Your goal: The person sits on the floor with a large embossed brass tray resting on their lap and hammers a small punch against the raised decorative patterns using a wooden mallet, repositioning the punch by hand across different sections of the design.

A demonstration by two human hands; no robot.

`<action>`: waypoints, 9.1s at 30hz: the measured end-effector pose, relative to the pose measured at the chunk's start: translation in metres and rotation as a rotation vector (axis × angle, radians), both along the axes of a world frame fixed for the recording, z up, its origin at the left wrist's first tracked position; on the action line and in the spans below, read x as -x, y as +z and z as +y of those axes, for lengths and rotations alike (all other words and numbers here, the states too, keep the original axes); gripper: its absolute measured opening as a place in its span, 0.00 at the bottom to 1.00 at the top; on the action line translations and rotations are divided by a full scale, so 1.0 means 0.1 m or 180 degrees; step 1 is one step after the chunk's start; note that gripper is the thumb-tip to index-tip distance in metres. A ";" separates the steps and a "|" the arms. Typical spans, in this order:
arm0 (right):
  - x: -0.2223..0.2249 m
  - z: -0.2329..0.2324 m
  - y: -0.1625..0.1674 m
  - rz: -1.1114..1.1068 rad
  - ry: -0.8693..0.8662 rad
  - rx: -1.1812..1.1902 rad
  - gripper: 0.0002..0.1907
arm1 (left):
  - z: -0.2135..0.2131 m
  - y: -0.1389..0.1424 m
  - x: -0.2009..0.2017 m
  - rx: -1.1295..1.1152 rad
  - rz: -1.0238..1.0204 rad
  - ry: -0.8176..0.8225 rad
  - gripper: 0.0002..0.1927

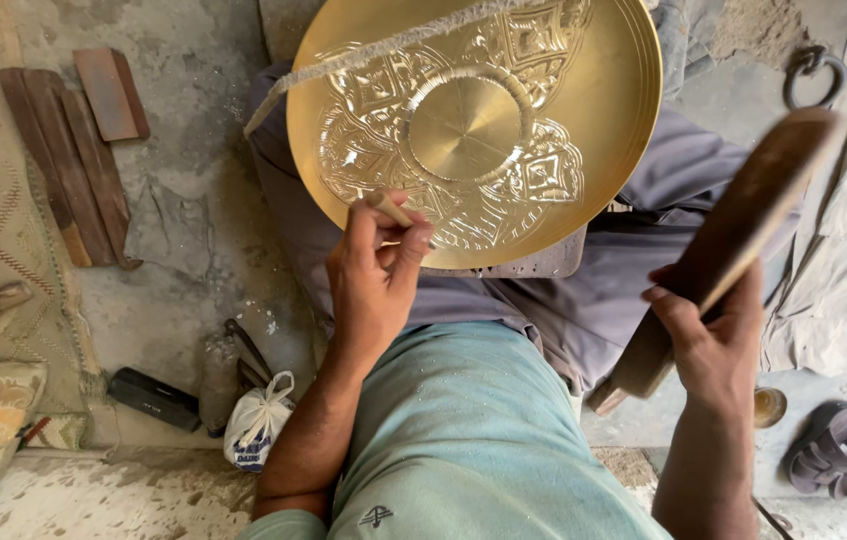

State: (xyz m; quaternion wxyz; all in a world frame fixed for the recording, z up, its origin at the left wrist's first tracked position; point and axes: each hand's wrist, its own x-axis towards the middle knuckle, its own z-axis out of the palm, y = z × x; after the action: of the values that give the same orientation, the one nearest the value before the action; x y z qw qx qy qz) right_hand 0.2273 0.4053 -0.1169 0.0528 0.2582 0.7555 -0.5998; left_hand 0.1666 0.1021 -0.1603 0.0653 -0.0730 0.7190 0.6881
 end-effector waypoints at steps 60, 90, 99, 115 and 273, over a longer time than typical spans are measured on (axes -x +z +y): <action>1.80 -0.62 0.81 0.0352 0.3540 -0.3838 0.29 | 0.44 -0.44 0.20 0.0461 0.0298 -0.0301 0.09; 1.60 -0.54 0.80 0.0805 0.4296 -0.5471 0.16 | 0.42 -0.46 0.19 0.0793 0.0420 -0.0308 0.12; 1.70 -0.68 0.88 0.0014 0.4169 -0.5222 0.23 | 0.44 -0.52 0.16 0.0537 0.0385 -0.0240 0.09; 1.51 -0.55 0.81 0.0547 0.3845 -0.5053 0.21 | 0.44 -0.48 0.18 0.0973 0.0415 -0.0378 0.09; 1.43 -0.26 0.51 0.1187 0.3234 -0.4906 0.24 | 0.36 -0.48 0.29 0.1039 0.0622 -0.0831 0.09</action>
State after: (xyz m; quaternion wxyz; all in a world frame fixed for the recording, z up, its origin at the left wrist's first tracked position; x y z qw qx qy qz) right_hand 0.0839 0.3792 -0.0655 0.0008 -0.2386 0.9625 0.1287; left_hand 0.1374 0.1376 -0.2082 0.0713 0.0779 0.8270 0.5522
